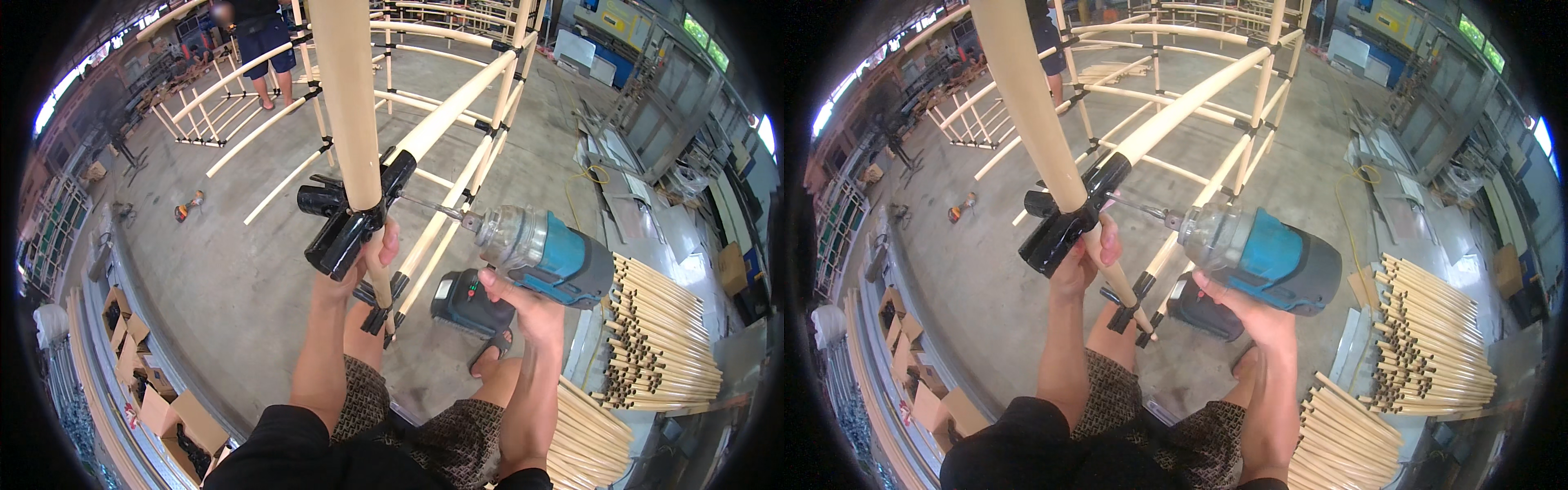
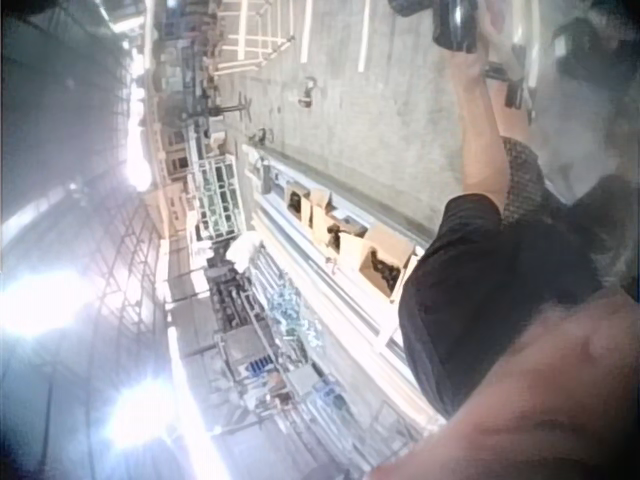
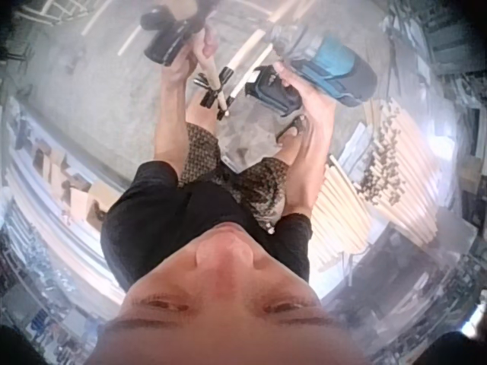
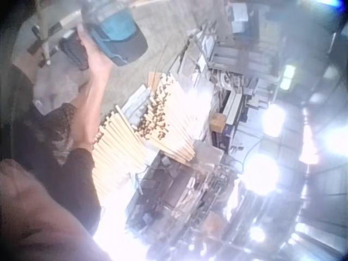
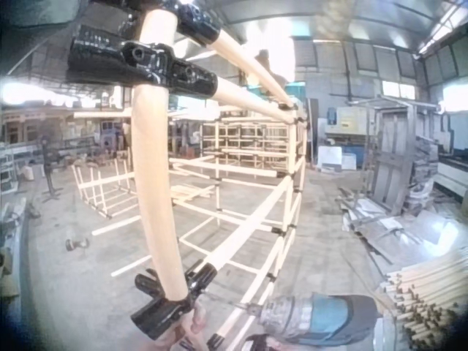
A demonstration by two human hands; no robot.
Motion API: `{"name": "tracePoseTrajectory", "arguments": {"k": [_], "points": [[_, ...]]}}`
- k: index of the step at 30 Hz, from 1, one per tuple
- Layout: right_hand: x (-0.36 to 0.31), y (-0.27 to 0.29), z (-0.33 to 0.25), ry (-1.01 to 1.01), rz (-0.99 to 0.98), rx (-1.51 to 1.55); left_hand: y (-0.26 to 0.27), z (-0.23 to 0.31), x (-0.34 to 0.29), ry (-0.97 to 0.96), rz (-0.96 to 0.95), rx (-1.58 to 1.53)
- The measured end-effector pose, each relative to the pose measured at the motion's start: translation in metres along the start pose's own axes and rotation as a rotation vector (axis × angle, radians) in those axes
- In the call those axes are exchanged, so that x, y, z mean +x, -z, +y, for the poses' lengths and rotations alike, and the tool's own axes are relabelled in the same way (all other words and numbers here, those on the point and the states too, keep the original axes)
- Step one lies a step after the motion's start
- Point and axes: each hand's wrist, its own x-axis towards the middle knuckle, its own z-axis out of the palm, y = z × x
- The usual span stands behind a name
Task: The person fits black plastic connectors onto beige pipes to build a frame and then uses a power drill to fasten screws into the joints.
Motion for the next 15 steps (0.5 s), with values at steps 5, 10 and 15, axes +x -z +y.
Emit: {"name": "tracePoseTrajectory", "arguments": {"k": [5,10,15], "points": [[0.015,0.042,0.036,-0.201,-0.081,0.597,0.001,0.0,0.002,0.014,-0.011,0.004],[0.008,0.012,-0.028,-0.077,-0.089,-0.312,0.002,-0.002,-0.002,0.02,0.022,-0.031],[-0.001,-0.004,-0.007,0.016,-0.075,0.101,-0.002,-0.001,0.001,0.014,0.01,-0.015]]}}
